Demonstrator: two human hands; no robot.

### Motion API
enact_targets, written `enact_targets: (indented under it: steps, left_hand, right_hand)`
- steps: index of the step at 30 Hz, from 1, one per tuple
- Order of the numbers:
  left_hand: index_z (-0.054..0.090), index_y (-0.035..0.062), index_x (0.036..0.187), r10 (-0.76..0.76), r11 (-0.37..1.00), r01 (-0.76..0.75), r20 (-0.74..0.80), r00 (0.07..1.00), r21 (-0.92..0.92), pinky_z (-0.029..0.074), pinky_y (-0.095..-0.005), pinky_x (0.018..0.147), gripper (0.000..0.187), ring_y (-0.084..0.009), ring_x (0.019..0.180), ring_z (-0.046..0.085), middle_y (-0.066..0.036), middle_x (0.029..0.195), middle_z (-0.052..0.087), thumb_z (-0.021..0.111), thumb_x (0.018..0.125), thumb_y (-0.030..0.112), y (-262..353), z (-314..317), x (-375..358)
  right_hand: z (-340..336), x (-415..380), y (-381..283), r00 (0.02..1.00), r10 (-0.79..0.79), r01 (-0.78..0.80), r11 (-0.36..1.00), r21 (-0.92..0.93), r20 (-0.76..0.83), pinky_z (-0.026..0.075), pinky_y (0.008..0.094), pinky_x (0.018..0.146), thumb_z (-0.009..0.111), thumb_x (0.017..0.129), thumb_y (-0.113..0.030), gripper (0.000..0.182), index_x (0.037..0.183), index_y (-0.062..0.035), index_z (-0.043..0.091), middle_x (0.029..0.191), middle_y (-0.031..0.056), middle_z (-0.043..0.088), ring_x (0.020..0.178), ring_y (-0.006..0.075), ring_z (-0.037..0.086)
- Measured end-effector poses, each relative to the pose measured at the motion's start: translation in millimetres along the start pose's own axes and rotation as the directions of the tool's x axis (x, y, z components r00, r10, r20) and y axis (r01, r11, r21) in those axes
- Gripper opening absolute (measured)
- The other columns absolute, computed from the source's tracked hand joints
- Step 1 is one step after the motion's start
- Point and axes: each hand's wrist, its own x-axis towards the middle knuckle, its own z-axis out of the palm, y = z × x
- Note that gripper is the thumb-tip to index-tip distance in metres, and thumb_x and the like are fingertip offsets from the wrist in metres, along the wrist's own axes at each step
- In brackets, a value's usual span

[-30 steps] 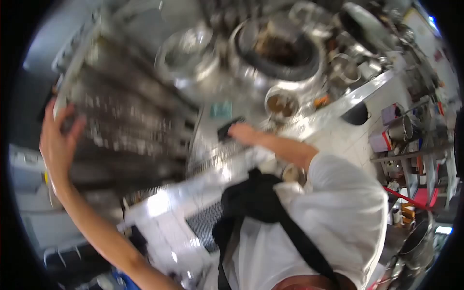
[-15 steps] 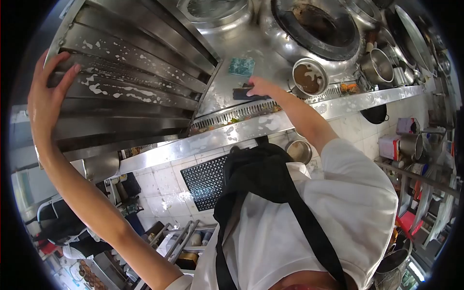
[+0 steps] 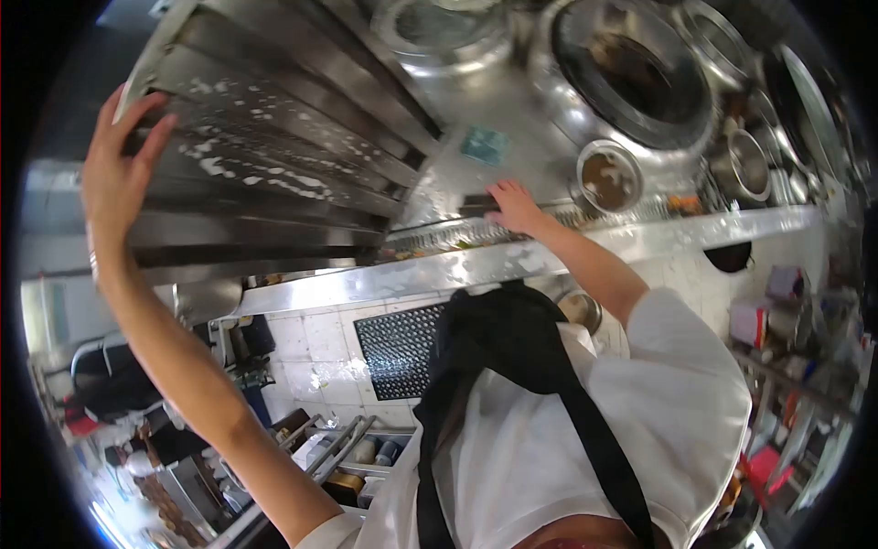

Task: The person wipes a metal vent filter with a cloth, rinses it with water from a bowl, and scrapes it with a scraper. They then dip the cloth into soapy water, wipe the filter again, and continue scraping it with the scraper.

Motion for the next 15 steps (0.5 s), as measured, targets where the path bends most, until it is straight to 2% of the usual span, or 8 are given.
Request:
enact_targets:
  steps: [2, 3, 6, 8, 11, 12, 14, 15]
  left_hand:
    - [0.072, 0.0150, 0.117, 0.043, 0.999, -0.043, -0.055, 0.998, 0.000, 0.052, -0.0327, 0.090, 0.026, -0.0240, 0.112, 0.066, -0.008, 0.143, 0.058, 0.072, 0.094, 0.029, 3.1, -1.7, -0.6]
    - [0.071, 0.0143, 0.114, -0.012, 0.993, 0.009, -0.022, 1.000, -0.114, 0.052, -0.0304, 0.083, 0.024, -0.0202, 0.104, 0.066, -0.004, 0.141, 0.059, 0.071, 0.095, 0.028, 3.4, -3.3, -0.4]
    - [0.066, 0.0157, 0.122, -0.007, 0.991, -0.007, -0.108, 0.994, -0.137, 0.051, -0.0299, 0.079, 0.029, -0.0190, 0.097, 0.066, -0.001, 0.133, 0.064, 0.070, 0.095, 0.026, 10.9, -9.2, -2.8]
    - [0.059, 0.0170, 0.132, -0.242, 0.950, 0.248, 0.053, 0.969, -0.188, 0.052, -0.0336, 0.080, 0.042, -0.0243, 0.095, 0.068, -0.008, 0.123, 0.068, 0.072, 0.094, 0.031, 15.6, -17.2, -2.2]
    - [0.053, 0.0182, 0.139, -0.299, 0.903, 0.281, -0.008, 0.954, -0.325, 0.052, -0.0387, 0.082, 0.056, -0.0322, 0.093, 0.070, -0.015, 0.111, 0.070, 0.073, 0.092, 0.041, 19.8, -20.0, 10.9]
    - [0.058, 0.0121, 0.138, -0.334, 0.906, 0.331, 0.033, 0.942, -0.264, 0.051, -0.0439, 0.092, 0.063, -0.0398, 0.107, 0.068, -0.024, 0.114, 0.069, 0.065, 0.093, 0.056, 22.8, -23.8, 21.9]
    - [0.059, 0.0088, 0.137, -0.287, 0.923, 0.293, 0.060, 0.956, -0.250, 0.049, -0.0449, 0.097, 0.069, -0.0406, 0.113, 0.066, -0.026, 0.119, 0.068, 0.058, 0.094, 0.062, 19.2, -18.3, 52.9]
    - [0.061, 0.0055, 0.136, -0.256, 0.934, 0.275, 0.109, 0.960, -0.228, 0.047, -0.0460, 0.102, 0.076, -0.0415, 0.119, 0.063, -0.028, 0.123, 0.068, 0.052, 0.094, 0.068, 17.5, -12.6, 68.1]
  right_hand:
    - [7.7, 3.4, 0.8, 1.000, 0.000, 0.000, 0.999, 0.054, -0.001, 0.044, 0.0510, 0.102, 0.080, 0.078, -0.027, 0.051, 0.122, -0.0078, 0.062, 0.119, 0.0199, 0.062, 0.118, 0.0422, 0.056]
    - [19.1, 5.9, 9.9, 0.999, -0.030, 0.031, 0.997, 0.072, -0.012, 0.046, 0.0495, 0.100, 0.080, 0.078, -0.025, 0.047, 0.118, -0.0065, 0.065, 0.115, 0.0212, 0.063, 0.114, 0.0443, 0.057]
    - [19.8, 6.4, 10.8, 0.999, -0.011, 0.005, 0.987, 0.161, 0.036, 0.049, 0.0493, 0.098, 0.079, 0.081, -0.029, 0.050, 0.122, -0.0052, 0.065, 0.120, 0.0225, 0.065, 0.116, 0.0434, 0.059]
    - [3.4, 2.1, -0.8, 0.981, 0.122, -0.148, 0.972, 0.181, 0.150, 0.050, 0.0480, 0.097, 0.077, 0.082, -0.027, 0.047, 0.121, -0.0026, 0.065, 0.118, 0.0244, 0.066, 0.113, 0.0441, 0.061]
    - [-26.2, 12.6, -47.1, 0.982, 0.189, -0.177, 0.945, 0.276, -0.016, 0.050, 0.0490, 0.093, 0.076, 0.085, -0.022, 0.038, 0.115, -0.0017, 0.064, 0.111, 0.0249, 0.069, 0.107, 0.0455, 0.063]
    - [-44.3, 24.4, -73.3, 0.980, 0.146, -0.088, 0.929, 0.360, -0.136, 0.052, 0.0435, 0.089, 0.074, 0.088, -0.022, 0.037, 0.118, -0.0024, 0.064, 0.105, 0.0211, 0.071, 0.100, 0.0385, 0.068]
    - [-90.8, 58.9, -148.5, 0.928, 0.093, 0.169, 0.757, 0.631, -0.360, 0.053, 0.0366, 0.084, 0.073, 0.091, -0.021, 0.036, 0.121, -0.0026, 0.065, 0.097, 0.0149, 0.072, 0.090, 0.0250, 0.068]
    - [-131.6, 68.7, -197.6, 0.890, 0.073, 0.259, 0.733, 0.629, -0.451, 0.052, 0.0317, 0.082, 0.074, 0.092, -0.020, 0.036, 0.122, -0.0023, 0.066, 0.096, 0.0102, 0.071, 0.088, 0.0149, 0.063]
